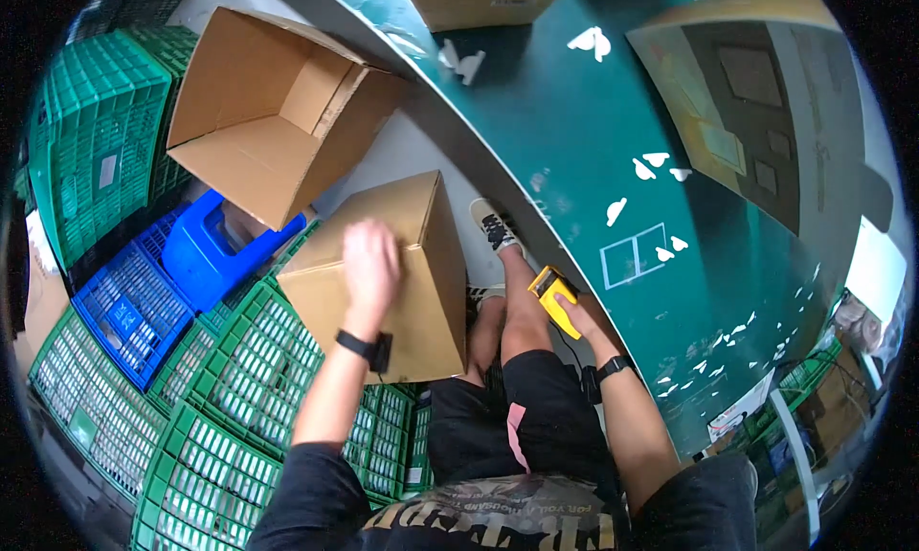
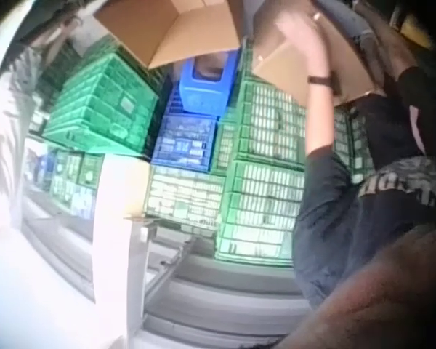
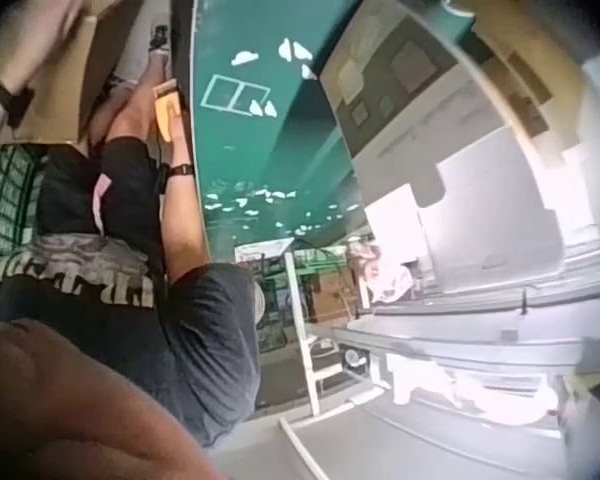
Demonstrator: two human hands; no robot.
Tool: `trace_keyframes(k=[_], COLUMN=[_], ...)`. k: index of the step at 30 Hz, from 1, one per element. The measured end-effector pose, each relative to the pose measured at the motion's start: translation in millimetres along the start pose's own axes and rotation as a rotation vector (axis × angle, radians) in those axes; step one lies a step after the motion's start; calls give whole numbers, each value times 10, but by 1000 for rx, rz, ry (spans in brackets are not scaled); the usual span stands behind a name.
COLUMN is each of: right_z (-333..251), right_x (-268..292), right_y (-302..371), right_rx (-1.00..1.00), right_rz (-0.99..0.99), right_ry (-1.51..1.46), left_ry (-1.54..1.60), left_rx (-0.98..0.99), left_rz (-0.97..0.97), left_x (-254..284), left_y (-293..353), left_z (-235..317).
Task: The person seals a cardboard box using a tape dispenser, then picks up a white bag and places a white box into it before folding the bag.
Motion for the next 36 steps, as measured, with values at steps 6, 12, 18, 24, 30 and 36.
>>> trace_keyframes(k=[6,12,18,24,30,36], right_z=[-10,-41,-301,-92,-367,-342], right_x=[-119,-108,-89,-14,-39,87], right_y=[-189,-176,-122,-165,-110,-67], right_rx=[56,116,120,93,84,104], right_rz=[4,-7,-19,-7,-22,-28], right_ry=[103,66,80,55,83,-14], left_ry=[-44,-73,-98,-153,-210,225], left_rx=[54,278,417,524,596,647], left_rz=[-70,-148,-326,-200,-463,71], left_x=[-255,-4,1,249,51,505], left_y=[197,386,497,687,904,901], left_z=[159,-383,-993,-1120,-1642,-1839])
Point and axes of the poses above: each hand's wrist, its own y-axis away from the middle knuckle, its own x-axis out of the back of the hand, z = x × y, the point moved 5 cm from there along -y, towards the middle knuckle, and after that the axes turned 1 degree about -z, right-handed, at the moved point
